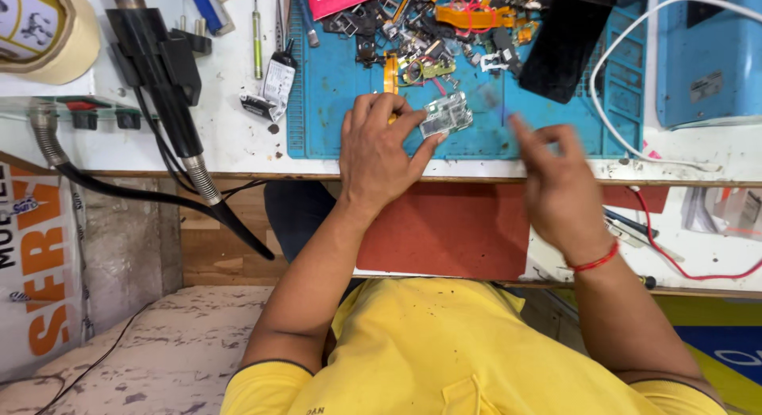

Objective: The person heats a circuit board with a hot air gun, then brushes the board to clean debris and applies a substance to a component using a small tool.

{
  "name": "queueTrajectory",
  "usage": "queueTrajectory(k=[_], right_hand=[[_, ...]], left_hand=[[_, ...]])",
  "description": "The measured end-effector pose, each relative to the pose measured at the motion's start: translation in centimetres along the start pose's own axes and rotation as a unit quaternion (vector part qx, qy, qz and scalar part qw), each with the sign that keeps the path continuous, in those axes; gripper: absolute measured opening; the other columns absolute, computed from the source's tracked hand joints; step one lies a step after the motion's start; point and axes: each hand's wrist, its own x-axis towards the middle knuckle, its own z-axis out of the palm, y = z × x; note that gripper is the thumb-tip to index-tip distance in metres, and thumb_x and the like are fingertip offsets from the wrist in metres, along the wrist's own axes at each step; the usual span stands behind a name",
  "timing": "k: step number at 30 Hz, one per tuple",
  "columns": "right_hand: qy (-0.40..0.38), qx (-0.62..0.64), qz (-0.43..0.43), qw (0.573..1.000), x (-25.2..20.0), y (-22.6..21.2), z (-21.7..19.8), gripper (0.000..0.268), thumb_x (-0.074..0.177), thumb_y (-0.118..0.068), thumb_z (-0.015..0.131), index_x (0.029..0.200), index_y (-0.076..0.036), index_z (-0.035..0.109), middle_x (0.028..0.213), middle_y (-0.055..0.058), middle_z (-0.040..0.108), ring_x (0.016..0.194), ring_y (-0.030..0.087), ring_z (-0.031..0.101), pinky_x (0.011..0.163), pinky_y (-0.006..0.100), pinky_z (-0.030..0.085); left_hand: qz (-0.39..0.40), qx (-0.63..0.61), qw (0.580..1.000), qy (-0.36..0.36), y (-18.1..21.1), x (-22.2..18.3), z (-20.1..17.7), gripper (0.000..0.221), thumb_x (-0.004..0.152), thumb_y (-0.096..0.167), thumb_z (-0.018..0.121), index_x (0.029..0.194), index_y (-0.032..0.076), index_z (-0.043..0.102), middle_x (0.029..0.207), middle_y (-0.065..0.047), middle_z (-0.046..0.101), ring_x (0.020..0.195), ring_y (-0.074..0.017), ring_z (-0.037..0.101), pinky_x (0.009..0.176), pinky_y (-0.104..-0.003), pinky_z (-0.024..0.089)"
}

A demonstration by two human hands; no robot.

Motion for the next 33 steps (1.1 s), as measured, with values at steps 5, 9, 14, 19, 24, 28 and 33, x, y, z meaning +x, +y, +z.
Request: queueTrajectory(k=[5,9,14,19,24,28,33], right_hand=[[-0.032,-0.025,0.003,0.999,1.2,-1.6,2.3,0.053,0.093,0.005,0.059,0.144,-0.009,0.062,0.114,0.019,0.059,0.081,0.040,0.064,0.070,0.048,0.053],[-0.118,-0.033,-0.026,0.992,0.5,-2.8,2.3,0.055,0.085,-0.002,0.065,0.140,-0.012,0.062,0.110,0.018,0.059,0.065,0.041,0.063,0.059,0.051,0.053],[-0.090,-0.042,-0.034,0.994,1.2,-2.0,1.8,0.057,0.083,0.000,0.064,0.140,-0.011,0.062,0.114,0.020,0.057,0.070,0.042,0.064,0.061,0.049,0.055],[-0.105,-0.050,-0.053,0.992,1.3,-2.9,2.0,0.055,0.085,-0.001,0.062,0.140,-0.010,0.062,0.110,0.019,0.058,0.068,0.043,0.063,0.060,0.050,0.054],[-0.180,-0.094,-0.019,0.979,0.5,-2.8,1.5,0.063,0.080,0.005,0.055,0.141,-0.010,0.059,0.112,0.021,0.058,0.066,0.040,0.065,0.060,0.048,0.056],[-0.117,-0.065,-0.071,0.988,2.0,-2.0,2.7,0.061,0.087,0.006,0.054,0.147,-0.005,0.056,0.113,0.021,0.058,0.084,0.044,0.064,0.069,0.049,0.055],[-0.147,-0.071,0.006,0.987,0.8,-3.4,2.2,0.050,0.091,-0.002,0.059,0.141,-0.010,0.060,0.108,0.021,0.060,0.073,0.042,0.063,0.062,0.051,0.052]], left_hand=[[0.021,-0.012,1.000,-0.008,-0.3,0.0,0.0,0.035,0.083,0.032,0.085,0.107,0.008,0.078,0.106,-0.004,0.062,0.109,-0.0281,0.054,0.090,-0.045,0.043],[0.033,-0.028,0.999,0.000,-0.8,-1.3,-0.4,0.035,0.083,0.030,0.084,0.110,0.008,0.078,0.112,-0.005,0.063,0.117,-0.0288,0.054,0.100,-0.045,0.045],[0.026,-0.038,0.999,-0.007,-1.4,-1.4,0.3,0.033,0.080,0.026,0.086,0.105,0.006,0.078,0.112,-0.007,0.065,0.115,-0.0316,0.055,0.098,-0.046,0.045],[0.019,-0.053,0.998,-0.001,-1.3,-0.8,0.0,0.033,0.077,0.025,0.088,0.101,0.006,0.076,0.110,-0.008,0.065,0.113,-0.0313,0.056,0.095,-0.045,0.046],[0.053,-0.068,0.996,0.021,-1.4,-1.3,-0.2,0.023,0.086,0.020,0.084,0.103,0.008,0.075,0.107,-0.004,0.066,0.109,-0.0261,0.060,0.094,-0.042,0.047],[0.173,0.013,0.985,0.008,-1.7,-2.0,0.5,0.017,0.091,0.013,0.080,0.108,0.011,0.076,0.105,0.000,0.067,0.105,-0.0217,0.063,0.091,-0.039,0.047],[0.147,0.046,0.986,0.071,-0.3,-3.2,0.7,0.025,0.091,0.024,0.078,0.111,0.010,0.074,0.111,-0.003,0.066,0.108,-0.0231,0.063,0.092,-0.042,0.048]])
